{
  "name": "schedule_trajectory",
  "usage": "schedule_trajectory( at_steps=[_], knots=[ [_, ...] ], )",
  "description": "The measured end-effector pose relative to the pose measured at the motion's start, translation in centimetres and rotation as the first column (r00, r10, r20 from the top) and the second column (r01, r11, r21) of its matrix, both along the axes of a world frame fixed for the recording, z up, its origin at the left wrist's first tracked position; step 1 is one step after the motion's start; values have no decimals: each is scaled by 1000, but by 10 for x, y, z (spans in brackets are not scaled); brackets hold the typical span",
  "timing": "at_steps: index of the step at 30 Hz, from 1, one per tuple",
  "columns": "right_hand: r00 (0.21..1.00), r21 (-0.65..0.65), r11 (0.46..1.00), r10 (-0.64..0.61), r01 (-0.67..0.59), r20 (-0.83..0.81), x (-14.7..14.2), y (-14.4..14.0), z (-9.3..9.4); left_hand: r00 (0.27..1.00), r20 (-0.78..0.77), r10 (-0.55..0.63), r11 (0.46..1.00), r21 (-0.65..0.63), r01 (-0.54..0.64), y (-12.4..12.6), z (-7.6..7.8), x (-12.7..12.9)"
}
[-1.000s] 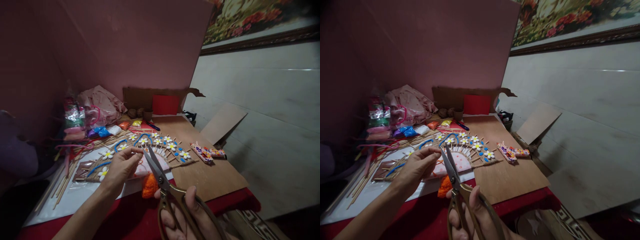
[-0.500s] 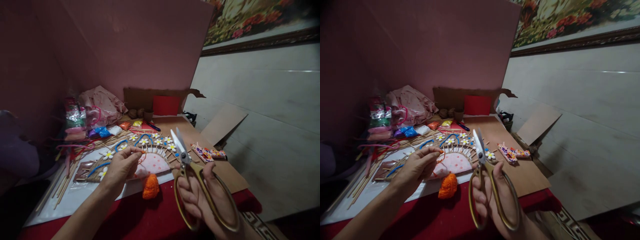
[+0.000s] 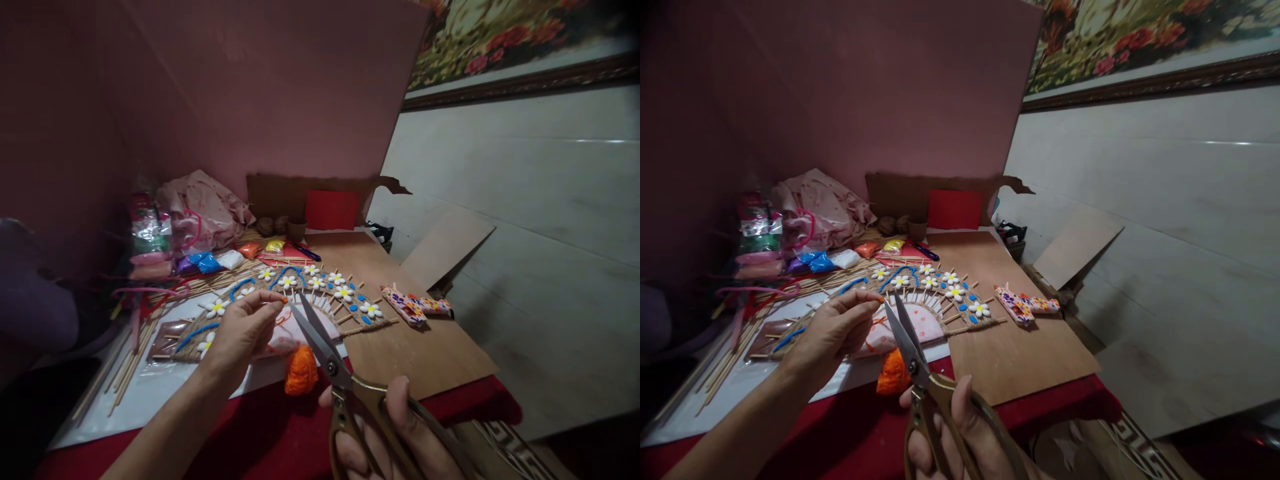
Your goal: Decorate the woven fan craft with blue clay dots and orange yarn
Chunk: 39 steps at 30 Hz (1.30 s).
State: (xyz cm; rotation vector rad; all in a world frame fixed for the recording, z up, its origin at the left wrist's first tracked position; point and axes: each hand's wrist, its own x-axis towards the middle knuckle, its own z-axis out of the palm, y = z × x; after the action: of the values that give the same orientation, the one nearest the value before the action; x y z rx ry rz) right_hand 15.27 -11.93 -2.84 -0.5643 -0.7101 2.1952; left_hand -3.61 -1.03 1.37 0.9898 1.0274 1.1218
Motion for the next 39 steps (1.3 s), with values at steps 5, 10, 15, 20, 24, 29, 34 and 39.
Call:
schedule_trajectory(
  at_steps=[5, 10, 15, 20, 24, 29, 34, 39],
  knots=[
    [999, -41, 998, -38, 38, -11, -1, -1, 4, 1000, 1, 5, 1000, -3, -5, 0, -1, -1],
    [998, -117, 991, -65, 63, -15, -3, -3, 6, 1000, 7, -6, 1000, -5, 6, 1, 0, -1],
    [990, -127, 984, -135, 129, -43, -7, -5, 7, 999, -40, 17, 1000, 12, -16, 1, -2, 0],
    [995, -102, 991, -90, 86, -34, -7, -1, 6, 994, -107, 5, 999, 50, 0, -3, 0, 0],
    [995, -104, 991, -93, 90, -25, -6, 6, 7, 984, -147, -99, 994, 24, 103, -5, 1, 0],
    [948, -24, 948, -318, 318, 26, 2, 21, 19, 985, -65, -158, 987, -46, 155, -3, -2, -2],
    [890, -18, 890, -455, 456, 36, 10, 22, 27, 989, 33, -144, 985, -91, 146, 0, 0, -4],
    [983, -101, 978, -184, 183, 1, 3, -2, 10, 993, 43, -106, 990, -85, 109, 2, 0, -3]
  ],
)
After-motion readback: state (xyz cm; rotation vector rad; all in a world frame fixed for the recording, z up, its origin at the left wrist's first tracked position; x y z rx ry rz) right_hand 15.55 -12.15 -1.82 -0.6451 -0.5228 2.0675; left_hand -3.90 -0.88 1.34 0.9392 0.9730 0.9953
